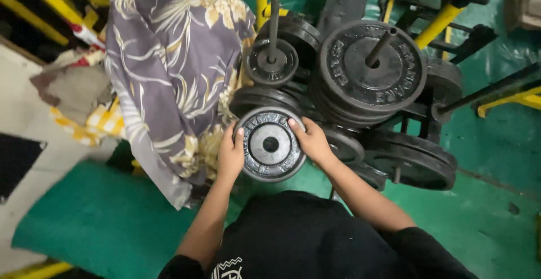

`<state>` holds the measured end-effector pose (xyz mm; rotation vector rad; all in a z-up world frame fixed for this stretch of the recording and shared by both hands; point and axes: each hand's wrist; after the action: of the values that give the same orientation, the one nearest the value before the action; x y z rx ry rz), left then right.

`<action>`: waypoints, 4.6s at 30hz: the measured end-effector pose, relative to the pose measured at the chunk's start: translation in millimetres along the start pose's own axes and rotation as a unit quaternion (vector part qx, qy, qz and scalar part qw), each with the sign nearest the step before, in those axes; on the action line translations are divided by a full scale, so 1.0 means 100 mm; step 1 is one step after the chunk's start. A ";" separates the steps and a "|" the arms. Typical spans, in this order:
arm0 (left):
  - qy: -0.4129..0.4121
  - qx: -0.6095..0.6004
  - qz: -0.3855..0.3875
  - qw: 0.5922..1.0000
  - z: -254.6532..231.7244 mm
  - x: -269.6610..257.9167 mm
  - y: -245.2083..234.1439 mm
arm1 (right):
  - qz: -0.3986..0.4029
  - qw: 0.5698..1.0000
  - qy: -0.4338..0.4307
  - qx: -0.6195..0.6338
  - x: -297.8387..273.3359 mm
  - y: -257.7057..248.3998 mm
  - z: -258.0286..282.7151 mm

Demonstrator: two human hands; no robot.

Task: Cleaning gym weight plates using a cloth.

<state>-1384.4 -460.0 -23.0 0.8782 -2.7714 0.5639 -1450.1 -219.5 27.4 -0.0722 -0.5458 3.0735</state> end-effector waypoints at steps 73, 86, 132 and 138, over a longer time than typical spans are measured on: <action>-0.079 0.246 0.093 0.961 0.30 2.76 1.74 | 0.161 0.892 -0.035 -0.421 3.92 0.78 -0.71; -0.095 0.289 0.124 0.944 0.18 2.74 1.69 | 0.143 0.888 -0.050 -0.435 3.83 0.85 -0.70; -0.033 0.416 0.201 0.886 0.58 2.73 1.73 | 0.187 0.815 -0.186 -0.516 3.96 1.05 -1.18; -0.009 0.411 0.204 0.888 0.28 2.64 1.48 | 0.169 0.829 -0.063 -0.529 3.31 0.70 0.00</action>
<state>-1686.0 -495.7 -19.1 0.3701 -2.7030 1.8914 -1781.6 -276.6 -10.7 0.0302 -2.3611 2.5917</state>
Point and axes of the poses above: each hand's wrist, its own x-axis towards the middle knuckle, its own y-axis out of the palm, z = x × y, and after that the axes turned 12 degrees about -z, right-handed
